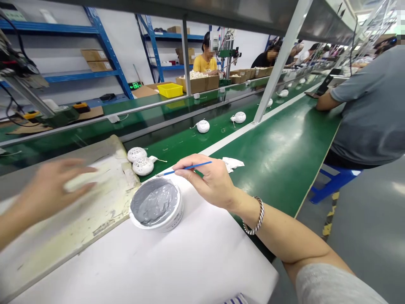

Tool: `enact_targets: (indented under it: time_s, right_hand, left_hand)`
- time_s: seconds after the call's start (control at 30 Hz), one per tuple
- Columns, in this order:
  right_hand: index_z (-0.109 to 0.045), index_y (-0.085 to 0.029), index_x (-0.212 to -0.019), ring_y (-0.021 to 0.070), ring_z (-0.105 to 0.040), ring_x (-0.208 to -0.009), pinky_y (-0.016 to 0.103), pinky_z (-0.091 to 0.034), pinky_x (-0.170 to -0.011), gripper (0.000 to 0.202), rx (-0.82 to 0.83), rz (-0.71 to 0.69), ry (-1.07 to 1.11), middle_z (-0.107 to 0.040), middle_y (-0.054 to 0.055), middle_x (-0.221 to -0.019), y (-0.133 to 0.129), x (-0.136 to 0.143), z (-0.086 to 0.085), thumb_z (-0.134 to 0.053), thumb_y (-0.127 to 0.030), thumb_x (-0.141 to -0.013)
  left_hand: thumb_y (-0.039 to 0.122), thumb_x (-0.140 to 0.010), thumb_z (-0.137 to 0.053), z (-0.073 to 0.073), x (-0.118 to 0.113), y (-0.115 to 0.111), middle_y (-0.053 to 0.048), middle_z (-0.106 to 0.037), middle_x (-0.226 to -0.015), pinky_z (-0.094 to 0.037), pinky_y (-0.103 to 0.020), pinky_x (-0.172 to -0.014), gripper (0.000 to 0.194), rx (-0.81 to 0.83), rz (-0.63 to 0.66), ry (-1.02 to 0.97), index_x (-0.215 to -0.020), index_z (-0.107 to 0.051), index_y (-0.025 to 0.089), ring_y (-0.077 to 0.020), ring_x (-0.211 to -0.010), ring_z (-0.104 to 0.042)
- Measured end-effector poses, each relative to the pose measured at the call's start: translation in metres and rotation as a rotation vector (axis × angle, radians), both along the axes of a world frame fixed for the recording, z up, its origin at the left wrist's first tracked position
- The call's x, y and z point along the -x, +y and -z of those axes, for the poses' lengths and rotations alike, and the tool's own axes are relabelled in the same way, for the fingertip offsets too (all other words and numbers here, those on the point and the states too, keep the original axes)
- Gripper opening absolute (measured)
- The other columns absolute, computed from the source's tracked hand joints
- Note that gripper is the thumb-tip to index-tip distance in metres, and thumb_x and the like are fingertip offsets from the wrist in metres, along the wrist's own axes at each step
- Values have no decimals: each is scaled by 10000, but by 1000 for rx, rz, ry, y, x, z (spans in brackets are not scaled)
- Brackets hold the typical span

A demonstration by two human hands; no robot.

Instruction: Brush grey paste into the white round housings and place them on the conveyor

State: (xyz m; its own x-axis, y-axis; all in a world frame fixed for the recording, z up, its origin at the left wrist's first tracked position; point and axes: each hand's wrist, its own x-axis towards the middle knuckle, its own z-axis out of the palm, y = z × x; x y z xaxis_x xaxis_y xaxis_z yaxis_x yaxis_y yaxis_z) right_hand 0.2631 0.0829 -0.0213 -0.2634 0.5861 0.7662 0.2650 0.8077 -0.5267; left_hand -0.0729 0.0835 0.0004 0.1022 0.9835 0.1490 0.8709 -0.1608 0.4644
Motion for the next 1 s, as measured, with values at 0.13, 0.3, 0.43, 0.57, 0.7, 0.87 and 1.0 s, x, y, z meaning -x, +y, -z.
enact_targets:
  time_s: [0.13,0.3,0.43,0.57,0.7,0.87,1.0]
  right_hand:
    - [-683,-122,-893,136,-698,-796,255,-585,-731,72,-41,-33,28,-736,76,-836,-6,-1,-2,-624,-143,-857]
    - [-668,-107,-901,135,-697,-795,249,-585,-728,73,-68,-109,23,-731,84,-822,-5,-1,-1,-610,-136,-868]
    - [-653,-111,-896,137,-692,-801,250,-582,-737,67,-47,-158,-7,-725,84,-828,-3,1,4,-592,-137,-882]
    - [-634,-119,-915,133,-683,-814,236,-561,-741,59,-95,-148,-99,-728,78,-847,-2,4,10,-581,-122,-890]
    - [-613,-158,-919,124,-690,-776,257,-517,-705,36,-149,-134,-186,-735,33,-838,2,12,16,-582,-151,-902]
    - [-614,-159,-893,115,-688,-765,256,-493,-691,55,-130,-183,-258,-733,17,-845,5,18,16,-564,-144,-910]
    - [-641,-162,-852,120,-677,-805,240,-517,-726,106,26,-228,-236,-725,27,-880,3,20,14,-552,-153,-908]
  left_hand:
    - [199,-722,-628,27,-59,55,-109,-514,-1301,-241,-557,-1050,307,32,288,270,-1006,-731,253,-401,-1254,-357]
    - [41,-536,-657,47,-86,92,-181,-576,-1117,-207,-690,-976,361,100,191,143,-868,-723,167,-470,-1198,-381]
    - [138,-507,-753,45,-68,94,-118,-573,-1081,-262,-625,-1006,404,87,27,-156,-898,-665,196,-427,-1183,-420]
    - [375,-645,-728,33,-43,75,-98,-534,-1233,-495,-432,-807,568,33,-187,-662,-1149,-490,262,-315,-1116,-528]
    - [412,-754,-616,19,-31,36,-26,-470,-1402,-517,-223,-639,403,-5,-255,-1106,-1128,-517,300,-205,-1150,-535]
    - [154,-655,-718,9,-41,-6,-36,-557,-1317,-607,-301,-670,464,-11,-299,-1392,-1092,-661,298,-230,-1071,-597]
    - [119,-636,-754,11,-46,-16,-40,-619,-1177,-628,-361,-681,438,-32,-182,-1364,-1036,-699,287,-234,-1001,-624]
